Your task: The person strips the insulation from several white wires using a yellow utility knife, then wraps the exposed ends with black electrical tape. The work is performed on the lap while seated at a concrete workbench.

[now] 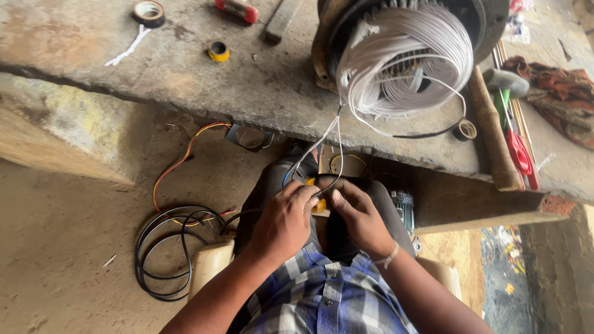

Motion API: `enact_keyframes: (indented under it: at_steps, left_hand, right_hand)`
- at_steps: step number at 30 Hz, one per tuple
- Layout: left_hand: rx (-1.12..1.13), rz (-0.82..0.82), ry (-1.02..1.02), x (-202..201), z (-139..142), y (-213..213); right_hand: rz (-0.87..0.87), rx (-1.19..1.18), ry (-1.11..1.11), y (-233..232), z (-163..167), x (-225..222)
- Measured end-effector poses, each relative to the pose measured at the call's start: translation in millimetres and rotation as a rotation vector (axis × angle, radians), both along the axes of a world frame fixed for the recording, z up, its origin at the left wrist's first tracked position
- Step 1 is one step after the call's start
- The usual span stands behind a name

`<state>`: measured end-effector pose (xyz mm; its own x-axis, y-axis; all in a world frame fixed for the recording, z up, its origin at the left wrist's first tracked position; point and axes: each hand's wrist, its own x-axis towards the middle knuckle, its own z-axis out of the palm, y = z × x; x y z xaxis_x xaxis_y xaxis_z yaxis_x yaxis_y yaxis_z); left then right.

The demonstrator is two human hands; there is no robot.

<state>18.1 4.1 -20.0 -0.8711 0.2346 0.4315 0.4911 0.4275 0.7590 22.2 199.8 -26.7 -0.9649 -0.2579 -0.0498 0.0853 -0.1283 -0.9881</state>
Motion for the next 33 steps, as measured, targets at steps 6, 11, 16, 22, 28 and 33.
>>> enact_keyframes:
  at_steps: [6, 11, 16, 22, 28, 33]
  left_hand:
    - [0.045, -0.05, -0.005, -0.1, 6.0, -2.8]
    - [0.127, -0.035, 0.004, 0.0, 6.4, -6.1]
    - [0.136, -0.028, 0.204, -0.7, -1.4, -2.5]
    - [-0.178, 0.031, 0.346, 5.1, -4.4, -1.2]
    - [-0.14, 0.022, 0.06, -3.2, -2.2, 2.2]
    - [0.055, -0.056, 0.017, -0.6, 2.4, 3.7]
  right_hand:
    - [-0.089, 0.134, -0.007, -11.5, -30.2, 3.9]
    - [-0.222, 0.201, -0.01, -2.7, -41.5, 40.9]
    - [-0.152, 0.217, 0.137, 4.6, 14.0, 32.5]
    - [0.029, 0.308, -0.051, -4.3, 62.1, -27.7]
    - [-0.065, 0.16, 0.003, 7.2, 32.4, -5.5]
    - [0.002, -0.015, 0.03, -1.1, -1.4, -3.2]
